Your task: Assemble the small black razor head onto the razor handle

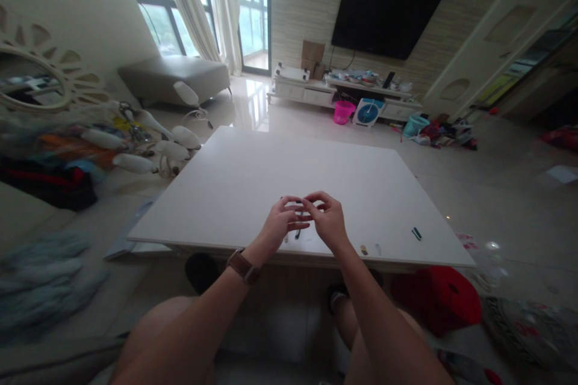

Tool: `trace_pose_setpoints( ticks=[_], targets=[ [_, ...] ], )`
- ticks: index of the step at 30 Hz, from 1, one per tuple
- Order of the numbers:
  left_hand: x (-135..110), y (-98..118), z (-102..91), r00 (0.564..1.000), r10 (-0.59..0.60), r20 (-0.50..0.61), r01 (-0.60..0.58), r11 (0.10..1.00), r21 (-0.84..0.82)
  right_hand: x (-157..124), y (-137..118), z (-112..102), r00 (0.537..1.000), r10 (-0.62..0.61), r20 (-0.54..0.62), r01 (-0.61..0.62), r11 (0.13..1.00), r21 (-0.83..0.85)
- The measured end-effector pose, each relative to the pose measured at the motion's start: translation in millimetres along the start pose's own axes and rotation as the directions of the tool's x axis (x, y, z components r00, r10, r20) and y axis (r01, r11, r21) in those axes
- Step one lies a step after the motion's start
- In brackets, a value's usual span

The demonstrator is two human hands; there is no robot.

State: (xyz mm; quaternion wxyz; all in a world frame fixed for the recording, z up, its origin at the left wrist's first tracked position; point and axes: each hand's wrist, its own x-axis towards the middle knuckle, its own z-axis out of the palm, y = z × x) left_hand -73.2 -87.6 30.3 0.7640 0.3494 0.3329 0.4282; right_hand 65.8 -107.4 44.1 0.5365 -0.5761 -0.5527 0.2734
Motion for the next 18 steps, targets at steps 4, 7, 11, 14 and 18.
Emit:
trace_pose_setpoints(
  ticks=[4,7,11,14,18],
  targets=[
    [0.7,-0.6,1.9,1.0,0.008,0.015,-0.007,0.999,-0.042,0.2,-4.2,5.0,0.993,-0.117,0.019,0.119,0.987,-0.111],
    [-0.8,1.8,2.4,1.0,0.01,0.004,-0.009,0.999,-0.053,-1.0,-3.8,6.9,0.991,-0.132,0.019,0.134,0.981,-0.143],
    [-3.6,5.3,1.7,1.0,0.011,-0.01,-0.011,0.999,-0.043,-3.7,-2.5,6.3,0.99,-0.138,0.031,0.141,0.978,-0.155],
    [-4.7,6.1,0.7,1.0,0.012,-0.01,-0.012,1.0,-0.024,-4.7,-2.4,5.1,0.988,-0.15,0.041,0.155,0.973,-0.171],
    [-5.3,7.2,1.1,1.0,0.006,-0.006,-0.007,1.0,-0.014,-4.4,-1.5,6.4,0.989,-0.148,0.025,0.15,0.98,-0.129]
  ],
)
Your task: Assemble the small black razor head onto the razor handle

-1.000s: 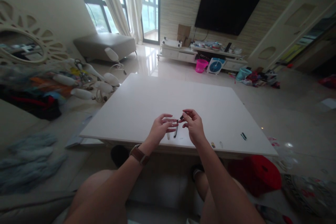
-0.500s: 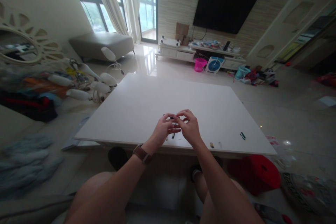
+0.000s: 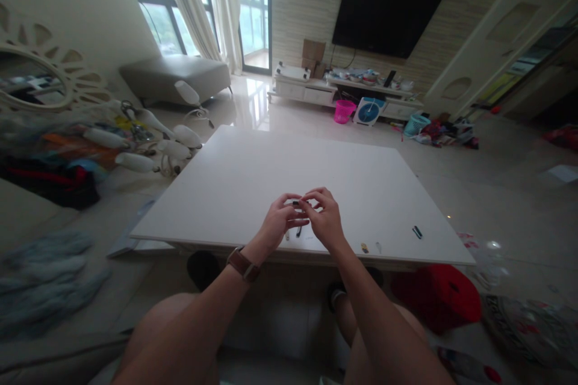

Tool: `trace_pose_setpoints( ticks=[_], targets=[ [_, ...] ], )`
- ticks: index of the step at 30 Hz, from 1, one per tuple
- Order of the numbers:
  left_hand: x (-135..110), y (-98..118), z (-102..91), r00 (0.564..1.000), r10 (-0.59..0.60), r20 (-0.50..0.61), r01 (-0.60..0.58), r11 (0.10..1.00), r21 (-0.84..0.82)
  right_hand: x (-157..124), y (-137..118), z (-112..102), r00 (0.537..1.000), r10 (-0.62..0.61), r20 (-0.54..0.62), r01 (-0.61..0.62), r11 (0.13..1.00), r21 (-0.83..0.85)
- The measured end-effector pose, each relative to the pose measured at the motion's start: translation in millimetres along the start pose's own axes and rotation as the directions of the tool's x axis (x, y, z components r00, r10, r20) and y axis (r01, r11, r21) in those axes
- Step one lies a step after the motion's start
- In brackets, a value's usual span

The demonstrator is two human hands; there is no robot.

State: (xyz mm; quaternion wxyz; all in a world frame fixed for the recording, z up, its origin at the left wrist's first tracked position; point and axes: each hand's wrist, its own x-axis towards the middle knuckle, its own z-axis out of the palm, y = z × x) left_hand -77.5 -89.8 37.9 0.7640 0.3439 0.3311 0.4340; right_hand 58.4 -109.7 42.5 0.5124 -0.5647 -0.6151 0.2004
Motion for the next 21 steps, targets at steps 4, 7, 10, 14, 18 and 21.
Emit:
trace_pose_setpoints(
  ticks=[4,7,10,14,18,21],
  targets=[
    [-1.4,2.5,2.7,1.0,0.0,-0.009,0.0,1.0,-0.024,0.0,-0.1,4.1,1.0,0.024,-0.005,-0.024,1.0,0.02],
    [-1.7,4.0,3.7,1.0,0.009,-0.019,-0.01,1.0,-0.026,-0.3,-2.2,6.0,0.999,0.037,-0.001,-0.037,0.999,0.038],
    [-1.0,4.8,2.9,0.999,0.023,-0.027,-0.023,0.999,-0.028,-0.6,-4.0,6.3,0.999,0.035,-0.012,-0.034,0.998,0.049],
    [-0.3,4.8,1.2,0.999,0.031,-0.029,-0.032,0.999,-0.015,-1.1,-3.0,6.0,0.998,0.036,-0.044,-0.032,0.997,0.076],
    [1.0,3.7,-0.3,0.999,0.038,-0.038,-0.037,0.999,0.012,-1.3,-1.2,6.2,0.997,0.063,-0.036,-0.06,0.995,0.086],
    [2.9,2.7,-1.7,0.997,0.058,-0.045,-0.057,0.998,0.019,-1.2,-1.7,6.6,0.997,0.077,-0.01,-0.075,0.993,0.092]
  ],
)
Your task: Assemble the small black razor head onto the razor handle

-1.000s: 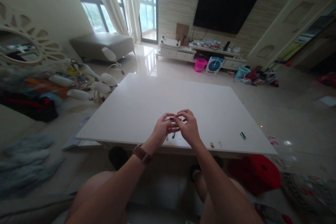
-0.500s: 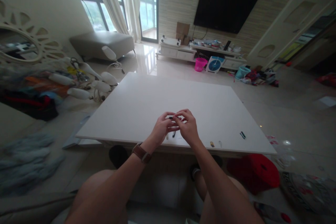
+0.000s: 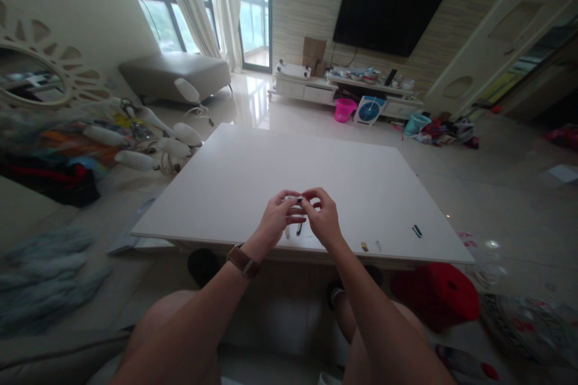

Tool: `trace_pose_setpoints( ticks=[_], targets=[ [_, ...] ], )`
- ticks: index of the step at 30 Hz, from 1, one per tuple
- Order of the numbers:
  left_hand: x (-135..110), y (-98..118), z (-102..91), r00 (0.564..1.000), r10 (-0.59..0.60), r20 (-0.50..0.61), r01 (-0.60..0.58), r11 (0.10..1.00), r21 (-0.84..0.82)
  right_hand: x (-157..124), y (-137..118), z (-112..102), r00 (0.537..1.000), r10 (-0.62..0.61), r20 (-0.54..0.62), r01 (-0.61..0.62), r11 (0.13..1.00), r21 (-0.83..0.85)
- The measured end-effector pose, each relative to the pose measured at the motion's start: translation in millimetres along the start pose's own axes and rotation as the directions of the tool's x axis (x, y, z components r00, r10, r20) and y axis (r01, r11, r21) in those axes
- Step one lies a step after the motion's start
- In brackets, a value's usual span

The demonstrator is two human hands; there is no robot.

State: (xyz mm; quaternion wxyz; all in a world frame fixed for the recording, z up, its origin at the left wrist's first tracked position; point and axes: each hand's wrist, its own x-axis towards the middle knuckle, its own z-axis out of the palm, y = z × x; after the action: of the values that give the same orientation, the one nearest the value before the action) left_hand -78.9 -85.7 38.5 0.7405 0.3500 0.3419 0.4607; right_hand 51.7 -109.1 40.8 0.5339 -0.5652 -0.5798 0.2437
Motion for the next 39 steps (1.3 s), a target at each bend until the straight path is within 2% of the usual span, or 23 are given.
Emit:
trace_pose_setpoints(
  ticks=[10,19,21,23,26,28,29,30,31,32,33,34,35,37,39],
  targets=[
    [1,1,-1.2,0.999,0.03,-0.02,-0.029,0.998,0.06,-1,-4,-1,0.998,0.028,0.052,-0.029,0.999,0.016],
    [2,1,-0.9,1.0,0.013,-0.027,-0.01,0.995,0.094,-1,2,2,0.998,0.03,0.049,-0.03,1.0,0.008],
    [4,2,0.2,1.0,-0.004,-0.011,0.005,0.995,0.102,1,-2,-2,0.999,0.024,0.036,-0.024,1.0,-0.007],
    [7,4,1.8,0.999,-0.032,-0.003,0.032,0.992,0.122,2,-17,-18,1.0,0.006,-0.006,-0.006,1.0,-0.01],
    [11,7,3.2,0.996,-0.076,-0.048,0.082,0.986,0.143,-2,-52,-68,0.98,-0.121,-0.158,0.117,0.993,-0.03],
    [14,8,3.1,0.992,-0.1,-0.073,0.109,0.984,0.142,-5,-63,-113,0.91,-0.227,-0.346,0.208,0.974,-0.093],
    [15,9,2.9,0.991,-0.107,-0.075,0.117,0.983,0.142,-4,-60,-136,0.842,-0.268,-0.468,0.236,0.963,-0.127],
    [16,9,2.7,0.991,-0.113,-0.071,0.122,0.982,0.145,-1,-49,-158,0.769,-0.299,-0.565,0.247,0.954,-0.17],
    [18,9,2.8,0.991,-0.117,-0.065,0.125,0.981,0.15,2,-31,-178,0.752,-0.291,-0.591,0.197,0.956,-0.219],
    [19,9,3.0,0.991,-0.121,-0.058,0.129,0.98,0.154,5,-6,-197,0.774,-0.253,-0.58,0.096,0.953,-0.286],
    [20,9,3.4,0.991,-0.127,-0.051,0.134,0.979,0.156,7,22,-213,0.818,-0.183,-0.545,-0.041,0.927,-0.373],
    [20,9,3.9,0.99,-0.133,-0.045,0.139,0.978,0.156,7,53,-227,0.871,-0.067,-0.487,-0.201,0.856,-0.477],
    [21,9,4.4,0.99,-0.139,-0.039,0.143,0.977,0.158,4,83,-240,0.895,0.069,-0.442,-0.341,0.744,-0.575],
    [21,10,5.2,0.989,-0.145,-0.032,0.148,0.975,0.164,-10,136,-261,0.885,0.196,-0.421,-0.439,0.651,-0.62],
    [21,11,5.3,0.989,-0.143,-0.026,0.145,0.974,0.176,-31,174,-277,0.869,0.261,-0.42,-0.489,0.575,-0.656]
  ],
)
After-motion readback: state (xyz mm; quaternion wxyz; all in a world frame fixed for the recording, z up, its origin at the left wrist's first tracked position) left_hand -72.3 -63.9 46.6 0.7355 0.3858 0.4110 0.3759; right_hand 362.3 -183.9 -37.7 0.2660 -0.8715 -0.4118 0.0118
